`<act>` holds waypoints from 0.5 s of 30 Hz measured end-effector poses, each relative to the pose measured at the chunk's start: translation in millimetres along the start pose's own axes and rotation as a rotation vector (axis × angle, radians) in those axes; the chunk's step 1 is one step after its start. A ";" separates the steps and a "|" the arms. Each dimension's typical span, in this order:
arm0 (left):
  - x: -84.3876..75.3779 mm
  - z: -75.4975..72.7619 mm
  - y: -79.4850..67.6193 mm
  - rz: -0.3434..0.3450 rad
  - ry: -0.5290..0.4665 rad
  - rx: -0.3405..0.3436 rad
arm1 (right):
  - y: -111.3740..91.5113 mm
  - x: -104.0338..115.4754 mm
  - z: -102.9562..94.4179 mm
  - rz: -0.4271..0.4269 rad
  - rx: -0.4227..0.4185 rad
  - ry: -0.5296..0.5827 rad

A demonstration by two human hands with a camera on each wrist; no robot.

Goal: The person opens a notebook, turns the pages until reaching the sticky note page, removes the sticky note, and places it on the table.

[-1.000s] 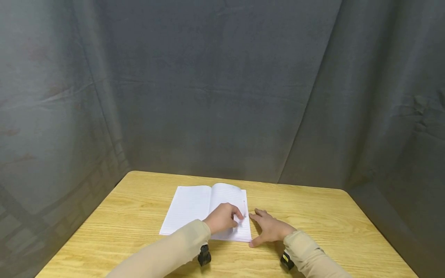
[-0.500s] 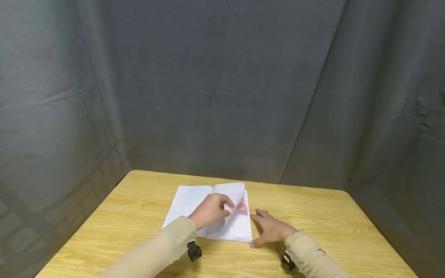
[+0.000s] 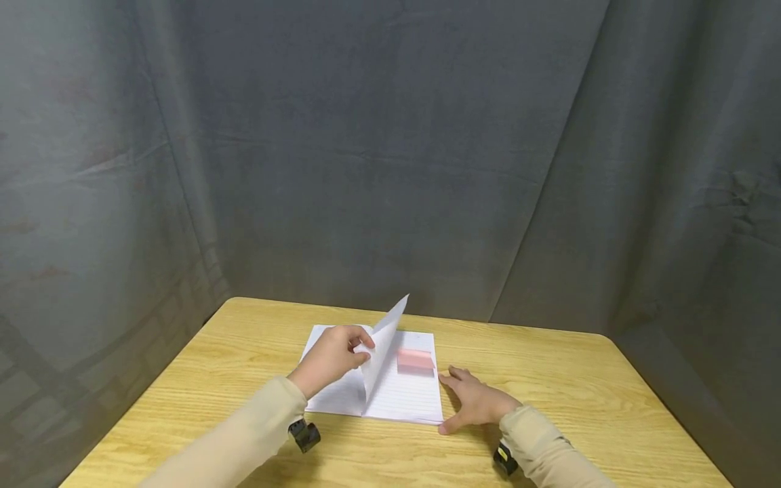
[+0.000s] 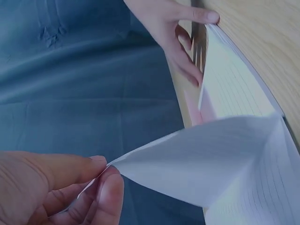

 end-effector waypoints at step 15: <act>26.9 -28.3 -28.8 -0.156 0.011 -0.071 | -0.3 -3.3 -1.0 -0.002 0.012 -0.002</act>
Point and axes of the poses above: each hand's wrist, its own y-axis towards the middle knuckle, its own z-axis out of the palm, x = y × z, the point moved 1 cm from there along y, towards the middle knuckle, and after that the axes turned 7 degrees about z, right-handed, at the moved point
